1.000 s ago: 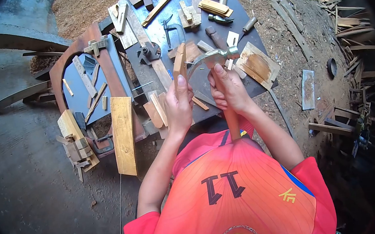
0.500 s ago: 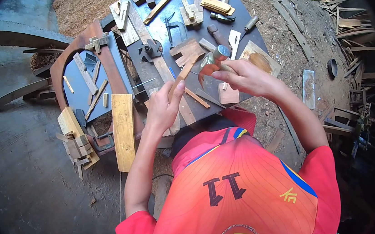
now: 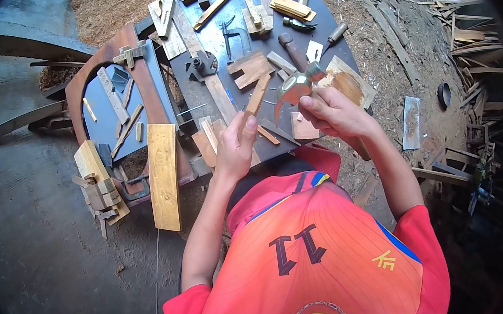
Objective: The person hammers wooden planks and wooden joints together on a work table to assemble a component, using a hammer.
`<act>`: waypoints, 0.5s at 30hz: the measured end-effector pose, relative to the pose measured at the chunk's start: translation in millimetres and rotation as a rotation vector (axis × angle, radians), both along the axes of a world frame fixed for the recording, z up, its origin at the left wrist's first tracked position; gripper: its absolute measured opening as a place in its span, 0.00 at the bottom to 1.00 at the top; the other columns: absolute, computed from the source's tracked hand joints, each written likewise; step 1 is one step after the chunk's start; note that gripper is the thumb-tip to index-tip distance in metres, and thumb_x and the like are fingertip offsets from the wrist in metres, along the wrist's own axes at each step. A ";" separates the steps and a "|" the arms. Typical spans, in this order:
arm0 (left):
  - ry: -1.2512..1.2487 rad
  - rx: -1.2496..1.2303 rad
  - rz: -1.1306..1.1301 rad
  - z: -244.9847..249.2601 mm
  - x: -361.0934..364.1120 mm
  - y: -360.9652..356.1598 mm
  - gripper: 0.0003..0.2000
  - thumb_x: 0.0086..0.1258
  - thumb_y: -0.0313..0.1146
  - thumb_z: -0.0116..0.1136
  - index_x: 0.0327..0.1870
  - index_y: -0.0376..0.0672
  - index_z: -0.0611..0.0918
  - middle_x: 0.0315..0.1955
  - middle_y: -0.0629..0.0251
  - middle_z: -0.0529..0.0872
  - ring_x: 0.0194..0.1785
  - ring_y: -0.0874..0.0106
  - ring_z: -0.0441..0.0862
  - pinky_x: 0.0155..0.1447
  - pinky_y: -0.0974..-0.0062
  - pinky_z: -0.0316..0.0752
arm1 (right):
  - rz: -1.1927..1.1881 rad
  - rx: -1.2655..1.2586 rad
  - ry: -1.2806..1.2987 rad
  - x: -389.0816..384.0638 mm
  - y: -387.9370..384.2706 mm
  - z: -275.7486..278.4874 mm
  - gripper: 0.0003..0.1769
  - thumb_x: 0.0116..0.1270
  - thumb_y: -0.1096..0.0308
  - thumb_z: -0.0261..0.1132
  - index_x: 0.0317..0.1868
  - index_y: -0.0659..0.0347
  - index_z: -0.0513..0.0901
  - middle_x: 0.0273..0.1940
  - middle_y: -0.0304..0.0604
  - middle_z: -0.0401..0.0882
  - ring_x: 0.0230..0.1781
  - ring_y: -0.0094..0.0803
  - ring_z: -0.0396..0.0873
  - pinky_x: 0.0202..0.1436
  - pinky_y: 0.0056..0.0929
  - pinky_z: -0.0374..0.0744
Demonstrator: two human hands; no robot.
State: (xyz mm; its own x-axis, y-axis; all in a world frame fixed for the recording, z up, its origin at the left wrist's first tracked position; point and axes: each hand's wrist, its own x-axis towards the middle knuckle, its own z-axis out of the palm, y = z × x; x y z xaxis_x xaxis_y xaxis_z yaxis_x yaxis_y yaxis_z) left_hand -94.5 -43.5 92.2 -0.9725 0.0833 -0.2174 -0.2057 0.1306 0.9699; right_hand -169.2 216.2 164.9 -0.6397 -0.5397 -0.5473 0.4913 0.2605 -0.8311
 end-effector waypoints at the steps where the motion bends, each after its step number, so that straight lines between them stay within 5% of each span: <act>1: -0.026 0.039 -0.015 -0.1 2.4 1.8 0.32 0.85 0.63 0.47 0.39 0.35 0.78 0.23 0.66 0.77 0.29 0.76 0.75 0.35 0.72 0.71 | 0.022 -0.029 -0.033 1.1 5.4 -2.8 0.31 0.81 0.35 0.59 0.36 0.58 0.75 0.18 0.25 0.59 0.13 0.15 0.54 0.16 0.23 0.54; 6: -0.179 0.161 -0.035 -2.3 10.2 12.9 0.31 0.84 0.63 0.48 0.39 0.37 0.77 0.23 0.68 0.76 0.30 0.77 0.75 0.36 0.73 0.71 | -0.165 -0.089 -0.125 27.7 5.8 -9.1 0.31 0.80 0.36 0.61 0.39 0.60 0.76 0.18 0.28 0.63 0.16 0.15 0.61 0.18 0.22 0.59; 8: -0.267 0.266 -0.005 -7.8 12.3 22.7 0.30 0.84 0.66 0.46 0.39 0.42 0.75 0.20 0.75 0.68 0.22 0.82 0.64 0.27 0.79 0.60 | -0.233 0.017 -0.016 34.4 4.1 -26.0 0.30 0.80 0.38 0.63 0.40 0.62 0.77 0.18 0.30 0.66 0.17 0.17 0.65 0.19 0.24 0.65; 9: -0.380 0.376 0.018 -9.2 14.7 27.5 0.31 0.84 0.67 0.45 0.40 0.43 0.74 0.20 0.77 0.65 0.20 0.84 0.59 0.24 0.81 0.55 | -0.128 0.308 0.420 34.1 3.4 -42.4 0.25 0.77 0.45 0.69 0.43 0.63 0.80 0.20 0.39 0.75 0.20 0.29 0.77 0.25 0.31 0.73; 12: -0.553 0.506 0.104 -12.2 28.1 36.7 0.32 0.83 0.70 0.42 0.40 0.44 0.74 0.19 0.79 0.61 0.16 0.86 0.52 0.19 0.83 0.48 | 0.130 0.394 1.153 28.8 12.9 -58.9 0.20 0.69 0.53 0.74 0.45 0.62 0.82 0.26 0.45 0.82 0.29 0.43 0.86 0.32 0.38 0.78; 13: -0.553 0.485 0.137 -15.0 37.8 36.5 0.32 0.83 0.70 0.42 0.40 0.43 0.74 0.19 0.79 0.61 0.16 0.86 0.52 0.19 0.82 0.48 | 0.179 0.373 1.142 27.1 13.0 -61.7 0.18 0.63 0.58 0.76 0.45 0.60 0.82 0.29 0.47 0.84 0.34 0.50 0.86 0.34 0.39 0.79; 15: -0.567 0.467 0.234 -17.2 60.7 35.5 0.32 0.84 0.69 0.42 0.39 0.43 0.74 0.19 0.79 0.61 0.17 0.86 0.53 0.20 0.83 0.49 | 0.271 0.267 0.957 29.5 8.1 -75.0 0.17 0.65 0.58 0.75 0.44 0.60 0.82 0.28 0.47 0.82 0.32 0.47 0.85 0.35 0.37 0.79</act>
